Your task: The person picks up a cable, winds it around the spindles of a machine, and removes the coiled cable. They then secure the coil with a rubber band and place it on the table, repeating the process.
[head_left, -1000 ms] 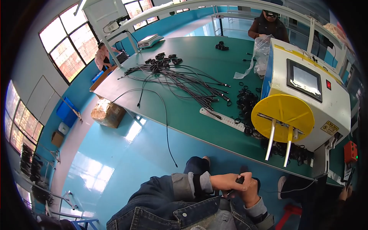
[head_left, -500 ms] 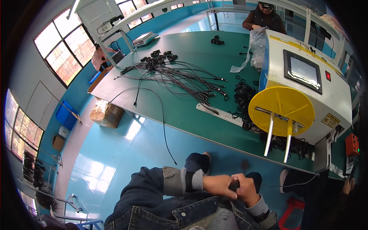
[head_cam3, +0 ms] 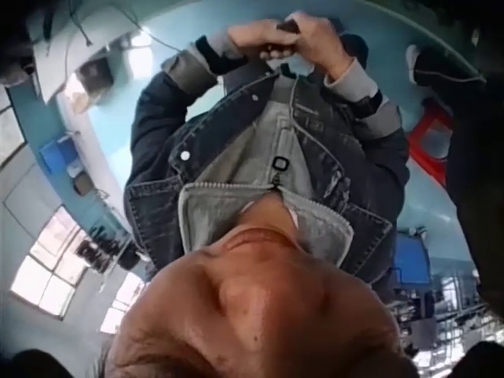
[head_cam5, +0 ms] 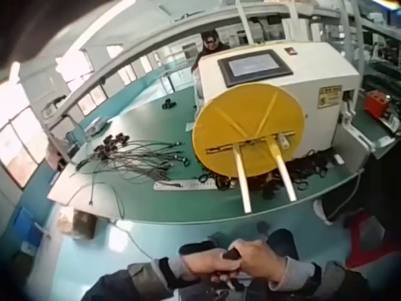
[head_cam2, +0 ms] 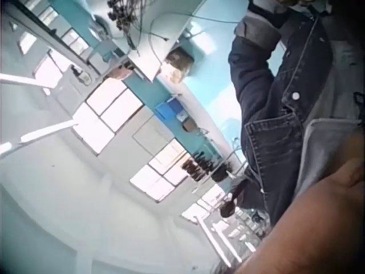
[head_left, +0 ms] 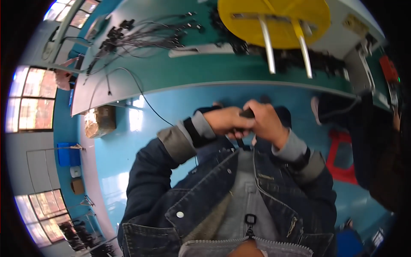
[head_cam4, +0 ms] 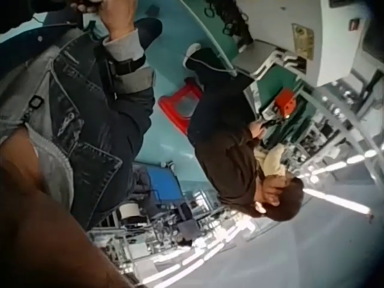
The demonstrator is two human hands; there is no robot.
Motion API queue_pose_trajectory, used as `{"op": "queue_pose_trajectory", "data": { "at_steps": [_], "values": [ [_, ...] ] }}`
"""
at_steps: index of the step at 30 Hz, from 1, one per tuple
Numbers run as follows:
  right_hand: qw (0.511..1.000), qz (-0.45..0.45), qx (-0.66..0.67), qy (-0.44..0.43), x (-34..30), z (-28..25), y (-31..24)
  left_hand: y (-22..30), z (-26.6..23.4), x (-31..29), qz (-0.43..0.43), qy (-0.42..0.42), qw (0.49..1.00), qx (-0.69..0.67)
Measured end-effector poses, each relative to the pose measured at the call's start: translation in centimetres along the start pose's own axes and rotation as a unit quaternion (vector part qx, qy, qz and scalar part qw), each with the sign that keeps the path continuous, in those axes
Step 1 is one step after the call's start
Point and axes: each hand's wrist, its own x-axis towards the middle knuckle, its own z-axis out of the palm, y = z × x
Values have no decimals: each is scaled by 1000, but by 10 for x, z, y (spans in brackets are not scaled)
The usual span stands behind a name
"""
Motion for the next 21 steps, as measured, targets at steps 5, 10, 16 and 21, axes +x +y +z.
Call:
{"op": "queue_pose_trajectory", "data": {
  "at_steps": [5, 10, 16, 21],
  "values": [
    [995, 61, -74, -12, -12, 5, 25, -3, -5, 21, -24, -32, 999, -33],
    [991, 74, -110, -13, -14, 3, 22, 1, 1, 18, -40, -7, 998, -40],
    [957, 219, 175, -73, -13, -5, 12, 3, 3, 11, -32, -69, 991, -113],
    [990, 119, 71, 38, -22, 9, 18, 2, -1, 18, -51, -25, 998, -6]
  ]
}}
